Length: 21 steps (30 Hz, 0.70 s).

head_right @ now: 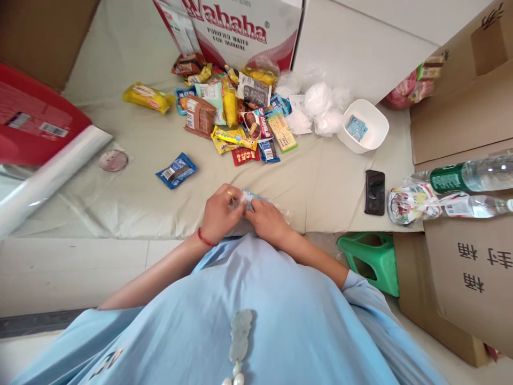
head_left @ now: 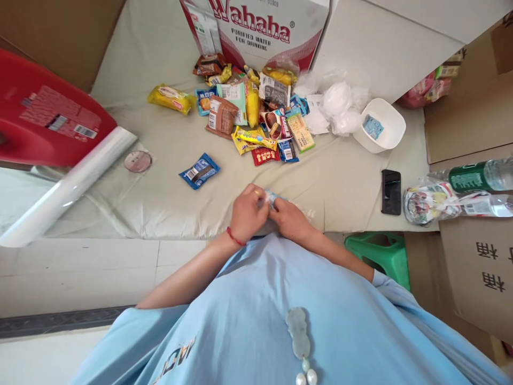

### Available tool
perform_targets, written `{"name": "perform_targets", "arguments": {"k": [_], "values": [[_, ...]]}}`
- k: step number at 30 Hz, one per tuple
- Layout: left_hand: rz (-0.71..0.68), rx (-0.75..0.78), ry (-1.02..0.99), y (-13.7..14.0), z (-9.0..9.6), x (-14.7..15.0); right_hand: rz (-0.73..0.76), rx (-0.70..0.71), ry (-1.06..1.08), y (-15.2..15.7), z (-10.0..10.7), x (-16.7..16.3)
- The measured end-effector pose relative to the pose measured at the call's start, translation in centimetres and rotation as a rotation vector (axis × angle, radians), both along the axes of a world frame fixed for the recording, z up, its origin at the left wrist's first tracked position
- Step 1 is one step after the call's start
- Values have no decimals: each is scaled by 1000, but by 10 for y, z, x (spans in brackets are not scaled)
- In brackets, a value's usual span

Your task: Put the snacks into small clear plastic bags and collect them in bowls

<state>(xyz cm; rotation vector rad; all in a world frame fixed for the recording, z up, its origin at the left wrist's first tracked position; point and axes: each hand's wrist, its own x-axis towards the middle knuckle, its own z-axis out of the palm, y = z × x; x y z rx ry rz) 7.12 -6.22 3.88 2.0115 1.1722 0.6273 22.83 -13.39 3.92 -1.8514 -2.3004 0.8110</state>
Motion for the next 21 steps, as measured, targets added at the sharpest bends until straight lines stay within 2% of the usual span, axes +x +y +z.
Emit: {"name": "perform_targets", "arguments": {"k": [3, 6, 7, 9, 11, 12, 14, 18, 21], "values": [[-182, 123, -27, -17, 1, -6, -79, 47, 222, -10, -4, 11], [-311, 244, 90, -25, -10, -14, 9, 114, 432, -22, -3, 30], [-342, 279, 142, -27, -15, -17, -36, 146, 446, -26, -3, 37], [-383, 333, 229, -29, -23, -21, -276, 212, 335, -34, -4, 47], [-397, 360, 272, -31, -28, -23, -506, 249, 127, -41, -4, 52], [-396, 369, 277, -33, -29, -24, -540, 243, 49, -44, -4, 52], [-387, 392, 271, -35, -30, -24, -495, 200, -2, -47, 2, 51], [-377, 416, 240, -37, -30, -24, -459, 49, 162, -38, 26, 46], [-365, 408, 205, -39, -33, -24, -492, -44, 294, -12, 38, 33]]}}
